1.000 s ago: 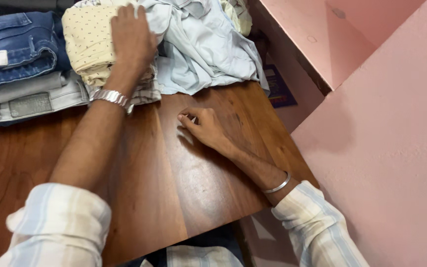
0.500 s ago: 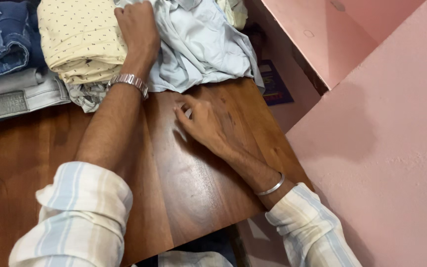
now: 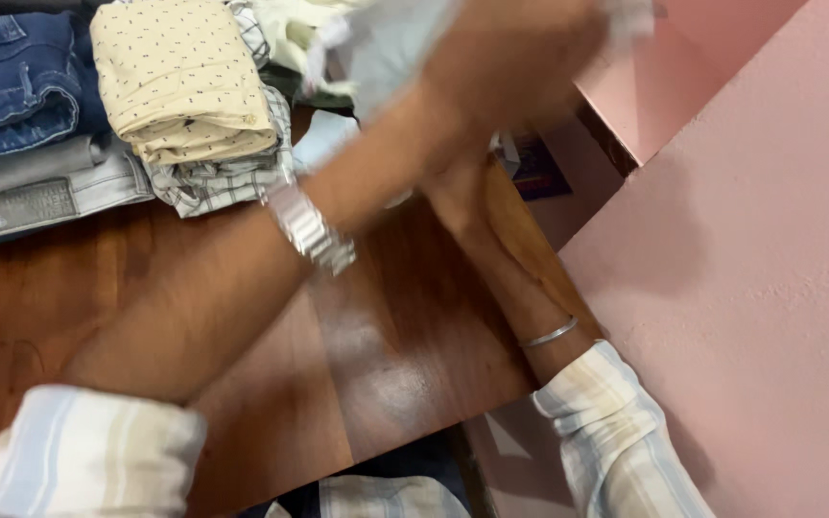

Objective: The person folds a patterned shirt on a wooden table, smoothing and aligning the fabric before stacking it. They then unfold a white shirt, lay it flat, and begin folding it by aligning the sleeves and edges.

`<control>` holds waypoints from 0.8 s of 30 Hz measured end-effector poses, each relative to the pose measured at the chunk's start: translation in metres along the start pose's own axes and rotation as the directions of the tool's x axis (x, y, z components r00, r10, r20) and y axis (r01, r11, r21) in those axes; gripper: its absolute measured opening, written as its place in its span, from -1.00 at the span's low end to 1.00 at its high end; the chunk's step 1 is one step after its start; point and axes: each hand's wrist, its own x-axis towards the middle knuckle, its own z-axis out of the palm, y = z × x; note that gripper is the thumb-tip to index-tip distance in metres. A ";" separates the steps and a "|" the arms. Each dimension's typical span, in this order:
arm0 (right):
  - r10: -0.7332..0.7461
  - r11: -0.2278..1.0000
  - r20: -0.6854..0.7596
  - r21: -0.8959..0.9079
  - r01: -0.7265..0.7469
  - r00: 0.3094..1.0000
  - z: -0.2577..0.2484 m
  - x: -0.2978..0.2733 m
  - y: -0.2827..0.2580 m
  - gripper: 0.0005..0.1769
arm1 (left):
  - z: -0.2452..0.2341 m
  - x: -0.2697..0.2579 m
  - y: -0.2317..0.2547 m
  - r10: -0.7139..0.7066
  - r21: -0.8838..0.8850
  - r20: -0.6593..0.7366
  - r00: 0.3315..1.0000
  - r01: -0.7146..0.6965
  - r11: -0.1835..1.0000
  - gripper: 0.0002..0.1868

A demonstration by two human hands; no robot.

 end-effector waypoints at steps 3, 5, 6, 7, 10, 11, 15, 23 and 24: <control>0.001 0.996 -0.053 0.084 0.004 0.999 -0.015 0.006 0.000 -0.07 | 0.022 -0.068 0.092 0.225 -0.107 0.365 0.903 -0.200 0.974 -0.60; 0.003 0.992 -0.078 0.130 0.007 0.997 -0.026 0.004 0.000 -0.07 | 0.028 -0.120 0.128 0.312 -0.253 0.288 0.906 -0.242 0.937 -0.50; 0.002 0.988 -0.093 0.153 0.012 0.996 -0.032 0.000 -0.001 -0.07 | 0.028 -0.140 0.137 0.337 -0.260 0.297 0.893 -0.264 0.929 -0.47; 0.003 0.986 -0.095 0.166 0.013 0.995 -0.038 -0.007 0.000 -0.08 | 0.028 -0.152 0.145 0.335 -0.262 0.217 0.917 -0.276 0.925 -0.46; 0.006 0.981 -0.069 0.194 0.007 0.998 -0.055 -0.020 0.000 -0.08 | 0.021 -0.167 0.149 0.335 -0.268 0.011 0.942 -0.320 0.909 -0.52; 0.001 0.979 -0.050 0.205 0.009 0.999 -0.060 -0.023 0.000 -0.08 | 0.014 -0.171 0.144 0.353 -0.265 -0.031 0.935 -0.348 0.899 -0.62; -0.002 0.974 0.064 0.227 -0.012 0.998 -0.080 -0.049 -0.008 -0.09 | -0.016 -0.197 0.119 0.265 -0.267 -0.146 0.953 -0.295 0.917 -0.70; -0.029 0.967 0.474 0.235 -0.095 0.880 -0.109 -0.089 -0.037 -0.10 | -0.073 -0.240 0.046 -0.425 -0.274 -0.219 0.878 0.363 0.891 -0.83; -0.037 0.966 0.547 0.235 -0.111 0.836 -0.110 -0.095 -0.040 -0.11 | -0.075 -0.245 0.036 -0.490 -0.312 -0.200 0.849 0.419 0.853 -0.82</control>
